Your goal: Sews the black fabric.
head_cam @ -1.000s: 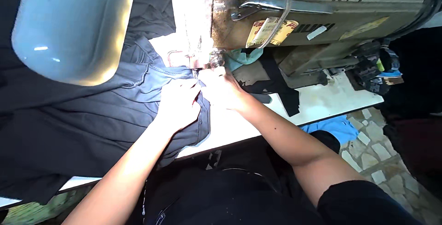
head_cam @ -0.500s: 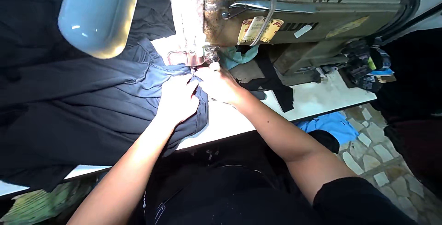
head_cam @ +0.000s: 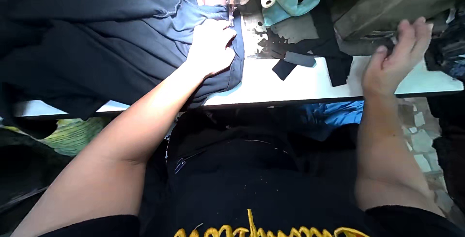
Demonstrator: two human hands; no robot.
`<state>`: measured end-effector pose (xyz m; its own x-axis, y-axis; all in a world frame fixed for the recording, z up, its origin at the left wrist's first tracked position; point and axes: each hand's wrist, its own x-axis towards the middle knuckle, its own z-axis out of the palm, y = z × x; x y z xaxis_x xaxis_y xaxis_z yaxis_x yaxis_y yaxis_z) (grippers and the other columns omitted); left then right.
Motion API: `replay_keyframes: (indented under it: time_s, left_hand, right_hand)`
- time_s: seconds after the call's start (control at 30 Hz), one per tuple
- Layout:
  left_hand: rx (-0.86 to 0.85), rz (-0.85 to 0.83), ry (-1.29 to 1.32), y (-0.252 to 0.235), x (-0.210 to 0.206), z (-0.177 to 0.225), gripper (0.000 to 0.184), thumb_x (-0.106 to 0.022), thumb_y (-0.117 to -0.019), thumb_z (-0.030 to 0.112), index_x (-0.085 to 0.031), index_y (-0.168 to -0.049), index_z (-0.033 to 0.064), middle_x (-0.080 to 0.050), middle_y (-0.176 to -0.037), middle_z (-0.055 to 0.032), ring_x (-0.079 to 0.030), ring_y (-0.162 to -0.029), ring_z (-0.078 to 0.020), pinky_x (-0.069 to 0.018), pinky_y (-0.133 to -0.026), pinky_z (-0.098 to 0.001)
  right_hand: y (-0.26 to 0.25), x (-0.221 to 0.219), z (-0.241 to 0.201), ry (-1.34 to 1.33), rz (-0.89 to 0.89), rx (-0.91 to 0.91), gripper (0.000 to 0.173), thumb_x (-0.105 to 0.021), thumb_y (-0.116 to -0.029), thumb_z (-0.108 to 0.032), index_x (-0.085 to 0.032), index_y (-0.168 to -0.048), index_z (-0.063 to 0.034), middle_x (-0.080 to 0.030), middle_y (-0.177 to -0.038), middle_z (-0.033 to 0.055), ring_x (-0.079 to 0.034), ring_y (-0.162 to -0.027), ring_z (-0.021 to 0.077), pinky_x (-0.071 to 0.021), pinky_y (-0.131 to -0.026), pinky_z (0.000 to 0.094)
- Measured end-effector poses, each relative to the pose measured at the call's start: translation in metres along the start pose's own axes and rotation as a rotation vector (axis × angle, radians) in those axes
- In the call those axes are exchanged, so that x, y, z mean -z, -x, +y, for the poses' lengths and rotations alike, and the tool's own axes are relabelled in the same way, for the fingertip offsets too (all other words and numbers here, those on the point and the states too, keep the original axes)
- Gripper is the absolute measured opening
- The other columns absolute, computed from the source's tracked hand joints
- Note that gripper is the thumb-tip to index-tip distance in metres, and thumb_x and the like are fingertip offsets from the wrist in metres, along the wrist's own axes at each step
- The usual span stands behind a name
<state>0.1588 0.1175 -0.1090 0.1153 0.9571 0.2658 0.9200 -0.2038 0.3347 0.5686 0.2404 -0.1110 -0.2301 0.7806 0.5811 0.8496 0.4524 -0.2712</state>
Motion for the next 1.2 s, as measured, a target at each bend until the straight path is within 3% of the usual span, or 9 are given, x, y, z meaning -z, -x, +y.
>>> replay_keyframes:
  time_s: [0.3,0.4,0.47,0.63,0.73,0.87,1.0,1.13,1.2]
  left_hand:
    - [-0.006,-0.001,-0.026,0.002,-0.002,0.0,0.049,-0.046,-0.0903,0.021,-0.067,-0.13,0.0023,-0.058,-0.142,-0.0238,-0.053,-0.133,-0.0446,-0.0378,-0.104,-0.0643]
    - [-0.014,0.003,-0.024,0.0,-0.001,0.0,0.05,-0.045,-0.0907,0.02,-0.066,-0.131,0.0009,-0.059,-0.141,-0.0249,-0.053,-0.132,-0.0451,-0.0375,-0.105,-0.0637]
    - [-0.012,-0.004,-0.022,0.0,-0.002,0.0,0.049,-0.046,-0.0909,0.02,-0.066,-0.131,0.0005,-0.059,-0.14,-0.0255,-0.053,-0.132,-0.0455,-0.0378,-0.105,-0.0637]
    - [-0.015,0.005,-0.03,0.001,0.0,0.002,0.047,-0.046,-0.0917,0.018,-0.067,-0.129,-0.0004,-0.059,-0.139,-0.0258,-0.054,-0.131,-0.0457,-0.0393,-0.104,-0.0632]
    - [-0.03,0.014,-0.048,-0.001,-0.003,0.001,0.048,-0.047,-0.0906,0.018,-0.066,-0.13,-0.0008,-0.059,-0.14,-0.0257,-0.054,-0.131,-0.0455,-0.0402,-0.103,-0.0633]
    - [-0.038,-0.058,-0.068,0.014,0.004,0.019,0.046,-0.049,-0.0942,0.017,-0.063,-0.132,-0.0051,-0.059,-0.136,-0.0293,-0.054,-0.13,-0.0474,-0.0391,-0.106,-0.0656]
    - [-0.13,0.039,-0.075,0.066,0.002,0.049,0.047,-0.052,-0.093,0.036,-0.074,-0.104,-0.0046,-0.07,-0.117,-0.0246,-0.064,-0.116,-0.0446,-0.0457,-0.097,-0.0644]
    - [-0.171,0.129,-0.052,0.084,-0.007,0.058,0.021,-0.064,-0.0899,0.014,-0.072,-0.087,-0.0046,-0.073,-0.111,-0.0214,-0.067,-0.11,-0.0431,-0.052,-0.089,-0.0596]
    - [-0.167,0.155,-0.017,0.083,-0.008,0.062,0.019,-0.063,-0.0886,0.01,-0.069,-0.078,-0.0047,-0.073,-0.107,-0.0215,-0.07,-0.097,-0.0409,-0.0535,-0.075,-0.0548]
  right_hand:
    - [0.008,-0.008,0.005,-0.027,0.049,0.027,0.052,-0.045,-0.1039,-0.018,-0.045,-0.15,0.0063,-0.034,-0.158,0.0358,-0.025,-0.15,0.0543,-0.0214,-0.123,0.0606]
    - [0.008,-0.005,0.002,0.016,0.001,-0.001,0.042,-0.047,-0.1017,-0.013,-0.058,-0.138,0.005,-0.049,-0.147,0.0354,-0.042,-0.141,0.0538,-0.0328,-0.118,0.0589]
    - [0.008,0.001,-0.001,0.031,-0.204,-0.079,0.04,-0.044,-0.1022,-0.009,-0.062,-0.136,0.002,-0.054,-0.143,0.0333,-0.049,-0.135,0.0524,-0.0378,-0.111,0.0642]
    - [0.0,0.022,-0.01,-0.047,-0.132,-0.115,0.049,-0.048,-0.1011,-0.013,-0.049,-0.148,0.0018,-0.037,-0.158,0.0316,-0.032,-0.149,0.0493,-0.0273,-0.12,0.0613]
    - [-0.006,0.029,-0.047,-0.18,0.079,-0.022,0.046,-0.048,-0.1006,-0.01,-0.049,-0.141,0.0127,-0.045,-0.151,0.0344,-0.039,-0.147,0.0434,-0.0322,-0.121,0.0465]
    - [-0.004,0.022,-0.136,-0.362,-0.056,0.225,0.035,-0.05,-0.0999,-0.009,-0.062,-0.125,0.0129,-0.06,-0.135,0.0304,-0.055,-0.133,0.0384,-0.0436,-0.113,0.0471]
    - [-0.005,-0.025,-0.195,-0.511,-0.333,0.417,0.029,-0.056,-0.0947,-0.006,-0.074,-0.116,0.0016,-0.067,-0.128,0.0218,-0.06,-0.125,0.0384,-0.0469,-0.106,0.0507]
    - [-0.015,-0.059,-0.218,-0.397,-0.621,0.424,0.041,-0.054,-0.0997,-0.01,-0.063,-0.139,-0.0029,-0.057,-0.145,0.0219,-0.048,-0.14,0.0407,-0.0372,-0.115,0.0571]
    - [-0.009,-0.065,-0.219,-0.389,-0.595,0.497,0.038,-0.054,-0.0972,-0.006,-0.067,-0.132,-0.0008,-0.057,-0.145,0.0221,-0.05,-0.139,0.04,-0.0369,-0.115,0.0567]
